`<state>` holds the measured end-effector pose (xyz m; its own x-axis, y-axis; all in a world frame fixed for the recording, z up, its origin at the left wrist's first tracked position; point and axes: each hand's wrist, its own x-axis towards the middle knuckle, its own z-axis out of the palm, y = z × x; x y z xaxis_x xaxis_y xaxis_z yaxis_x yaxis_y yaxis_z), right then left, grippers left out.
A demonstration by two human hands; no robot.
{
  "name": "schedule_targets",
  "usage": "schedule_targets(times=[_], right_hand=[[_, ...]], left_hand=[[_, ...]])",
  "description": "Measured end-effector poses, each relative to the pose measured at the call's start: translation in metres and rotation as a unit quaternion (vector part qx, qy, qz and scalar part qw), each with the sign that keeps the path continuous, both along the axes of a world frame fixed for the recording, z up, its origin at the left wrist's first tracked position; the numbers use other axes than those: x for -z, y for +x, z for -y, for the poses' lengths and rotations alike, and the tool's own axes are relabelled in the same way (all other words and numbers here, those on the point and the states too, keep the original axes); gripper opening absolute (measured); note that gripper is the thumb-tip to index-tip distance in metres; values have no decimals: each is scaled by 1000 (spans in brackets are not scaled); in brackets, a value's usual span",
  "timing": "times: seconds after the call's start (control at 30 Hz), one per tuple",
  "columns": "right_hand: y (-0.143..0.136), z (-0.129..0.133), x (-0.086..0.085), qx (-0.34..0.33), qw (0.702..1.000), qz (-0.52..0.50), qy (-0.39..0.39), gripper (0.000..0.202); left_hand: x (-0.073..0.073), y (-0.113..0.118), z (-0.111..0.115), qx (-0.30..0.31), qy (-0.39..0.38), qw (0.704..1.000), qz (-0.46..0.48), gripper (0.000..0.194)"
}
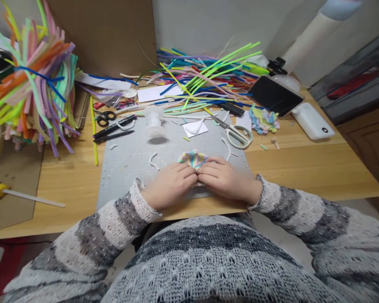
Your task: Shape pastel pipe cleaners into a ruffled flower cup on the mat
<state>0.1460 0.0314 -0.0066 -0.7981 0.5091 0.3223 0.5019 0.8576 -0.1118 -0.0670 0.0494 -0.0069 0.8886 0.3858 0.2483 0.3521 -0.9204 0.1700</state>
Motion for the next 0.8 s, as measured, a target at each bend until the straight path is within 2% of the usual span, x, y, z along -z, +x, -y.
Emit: schedule_targets(times=[0.17,0.4,0.57,0.7,0.8], right_hand=[[1,-9,1,-47,998,-51,-5,23],[-2,-14,-2,-36,996,-54,-68,23],[0,-13,0,-26,994,-58,-90,17],[3,-13,4,-35,993,-65,-97,12],[4,-14,4,-45,994,-27,-98,13]], left_hand=[[2,1,3,-20,-41,998,39,14],[3,2,-1,-46,-83,994,63,13],[4,6,-1,-64,-82,993,57,14],[-7,11,19,-101,-75,992,23,10],[-26,-17,44,-157,-59,983,71,23]])
